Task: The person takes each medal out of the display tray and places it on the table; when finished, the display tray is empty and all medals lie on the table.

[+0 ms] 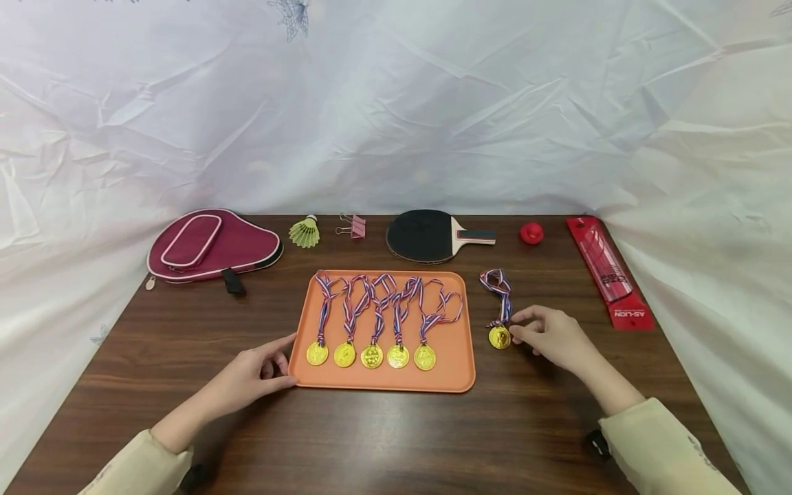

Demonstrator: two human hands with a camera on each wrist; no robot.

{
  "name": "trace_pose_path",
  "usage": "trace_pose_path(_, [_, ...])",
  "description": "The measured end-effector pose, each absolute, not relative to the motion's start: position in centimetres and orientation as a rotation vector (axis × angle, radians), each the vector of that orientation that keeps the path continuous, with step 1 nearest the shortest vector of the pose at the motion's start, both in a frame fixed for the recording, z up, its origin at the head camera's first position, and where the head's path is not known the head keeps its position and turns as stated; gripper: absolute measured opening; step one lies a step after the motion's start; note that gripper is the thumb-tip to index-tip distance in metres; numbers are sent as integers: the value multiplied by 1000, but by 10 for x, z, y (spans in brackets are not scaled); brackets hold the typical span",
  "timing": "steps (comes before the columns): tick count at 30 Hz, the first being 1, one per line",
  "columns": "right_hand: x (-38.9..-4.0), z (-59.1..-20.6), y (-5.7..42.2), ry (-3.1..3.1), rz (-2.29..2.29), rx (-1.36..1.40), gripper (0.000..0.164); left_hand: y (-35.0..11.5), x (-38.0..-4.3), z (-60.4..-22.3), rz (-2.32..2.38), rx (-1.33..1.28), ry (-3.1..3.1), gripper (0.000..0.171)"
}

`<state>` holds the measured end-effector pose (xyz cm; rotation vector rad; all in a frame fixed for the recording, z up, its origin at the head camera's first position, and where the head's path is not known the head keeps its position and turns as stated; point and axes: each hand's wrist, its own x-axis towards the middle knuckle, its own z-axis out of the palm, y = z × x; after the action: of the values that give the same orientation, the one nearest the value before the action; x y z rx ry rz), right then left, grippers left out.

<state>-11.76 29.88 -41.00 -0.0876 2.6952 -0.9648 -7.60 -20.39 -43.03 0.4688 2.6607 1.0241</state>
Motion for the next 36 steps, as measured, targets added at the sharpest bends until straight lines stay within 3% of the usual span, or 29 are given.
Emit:
trace_pose_path(11, [-104,-395,257,2604,-1195,-185,39,-202,-76,-428,1021,474,2661,70])
trace_pose_path(18, [-102,-399,223,2530,-1231,-243,32,-202,-75,-428,1032,481,2660,70])
trace_pose_path(25, [-104,-409,200,2381,-1364,-326,37,-203,-76,-428,1010,445,2661,71])
trace_pose_path(36, [-106,-421,184,2428,-1204,-224,37,-203,-76,-429,1023,462,2658,70])
